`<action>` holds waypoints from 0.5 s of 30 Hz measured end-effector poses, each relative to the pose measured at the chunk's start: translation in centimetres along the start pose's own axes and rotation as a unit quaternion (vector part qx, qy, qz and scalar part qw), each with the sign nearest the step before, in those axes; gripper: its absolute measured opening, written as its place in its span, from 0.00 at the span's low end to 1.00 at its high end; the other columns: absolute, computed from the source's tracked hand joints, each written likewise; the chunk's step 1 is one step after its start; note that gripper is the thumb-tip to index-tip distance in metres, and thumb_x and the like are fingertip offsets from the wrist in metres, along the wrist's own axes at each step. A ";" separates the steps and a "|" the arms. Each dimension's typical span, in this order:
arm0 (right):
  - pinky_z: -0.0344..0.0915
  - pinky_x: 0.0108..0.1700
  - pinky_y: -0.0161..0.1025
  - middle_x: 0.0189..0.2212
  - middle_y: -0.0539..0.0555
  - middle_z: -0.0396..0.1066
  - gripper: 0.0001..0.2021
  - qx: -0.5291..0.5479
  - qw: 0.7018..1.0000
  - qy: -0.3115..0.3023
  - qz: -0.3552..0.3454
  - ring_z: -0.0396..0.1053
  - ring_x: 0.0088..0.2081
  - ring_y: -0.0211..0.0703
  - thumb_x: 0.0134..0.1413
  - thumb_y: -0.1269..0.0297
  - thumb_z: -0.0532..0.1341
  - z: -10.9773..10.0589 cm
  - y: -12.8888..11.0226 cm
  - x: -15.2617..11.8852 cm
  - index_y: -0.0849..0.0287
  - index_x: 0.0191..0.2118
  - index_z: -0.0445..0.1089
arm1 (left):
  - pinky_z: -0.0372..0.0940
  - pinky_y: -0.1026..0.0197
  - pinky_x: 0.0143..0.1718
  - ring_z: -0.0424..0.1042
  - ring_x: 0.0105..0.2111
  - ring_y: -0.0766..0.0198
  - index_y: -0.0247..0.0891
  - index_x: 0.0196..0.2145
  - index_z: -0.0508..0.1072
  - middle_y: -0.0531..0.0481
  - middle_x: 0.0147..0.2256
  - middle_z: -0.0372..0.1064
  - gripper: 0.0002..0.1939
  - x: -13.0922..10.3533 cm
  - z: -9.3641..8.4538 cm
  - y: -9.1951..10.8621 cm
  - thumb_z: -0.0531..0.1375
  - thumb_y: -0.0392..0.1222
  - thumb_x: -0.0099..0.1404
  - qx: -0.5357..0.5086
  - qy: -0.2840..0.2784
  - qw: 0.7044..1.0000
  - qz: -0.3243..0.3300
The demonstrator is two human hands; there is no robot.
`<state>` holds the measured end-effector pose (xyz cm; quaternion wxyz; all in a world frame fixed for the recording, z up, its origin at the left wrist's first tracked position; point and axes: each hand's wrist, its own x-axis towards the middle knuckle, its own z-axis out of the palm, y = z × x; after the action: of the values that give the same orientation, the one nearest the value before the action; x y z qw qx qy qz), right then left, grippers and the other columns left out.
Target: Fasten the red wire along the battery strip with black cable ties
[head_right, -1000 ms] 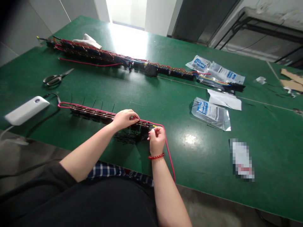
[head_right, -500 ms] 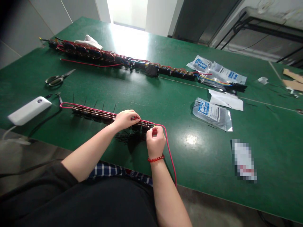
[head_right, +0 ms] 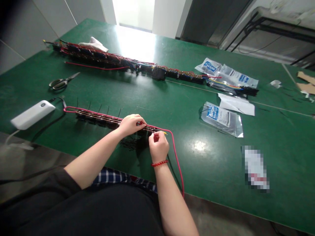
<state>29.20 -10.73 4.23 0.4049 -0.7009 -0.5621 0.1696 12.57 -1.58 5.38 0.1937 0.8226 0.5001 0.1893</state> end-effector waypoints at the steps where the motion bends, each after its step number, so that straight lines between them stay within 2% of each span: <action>1: 0.61 0.34 0.36 0.25 0.48 0.68 0.05 0.000 1.000 0.002 -0.010 0.66 0.28 0.39 0.54 0.61 0.59 0.1 0.1 0.0 0.55 0.30 0.65 | 0.65 0.60 0.44 0.73 0.39 0.62 0.45 0.34 0.79 0.52 0.38 0.75 0.08 0.0 0.0 0.0 0.60 0.46 0.64 0.001 0.001 1.000 0.001; 6: 0.60 0.37 0.39 0.22 0.48 0.62 0.05 -0.037 0.996 0.032 -0.079 0.62 0.29 0.41 0.54 0.64 0.59 0.9 0.7 0.3 0.55 0.29 0.66 | 0.65 0.60 0.43 0.72 0.39 0.61 0.44 0.34 0.78 0.51 0.38 0.75 0.09 0.0 0.1 0.0 0.59 0.47 0.64 0.010 0.007 1.000 0.006; 10: 0.61 0.43 0.43 0.28 0.51 0.67 0.04 -0.055 0.990 0.052 -0.117 0.63 0.34 0.43 0.54 0.64 0.60 1.3 0.7 0.6 0.56 0.29 0.66 | 0.65 0.59 0.43 0.72 0.39 0.61 0.43 0.33 0.78 0.51 0.38 0.75 0.08 -0.1 0.2 0.1 0.59 0.46 0.64 0.018 0.014 1.000 0.008; 15: 0.60 0.47 0.45 0.30 0.53 0.68 0.04 -0.075 0.989 0.052 -0.118 0.63 0.37 0.45 0.53 0.64 0.61 1.7 0.3 0.9 0.56 0.29 0.67 | 0.65 0.59 0.43 0.72 0.39 0.61 0.43 0.33 0.78 0.50 0.38 0.75 0.09 -0.1 0.3 0.0 0.59 0.46 0.64 0.018 0.015 1.000 0.012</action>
<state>28.47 -9.27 3.18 0.3973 -0.6657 -0.6304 0.0410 12.69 -1.74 5.15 0.1688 0.8291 0.4961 0.1949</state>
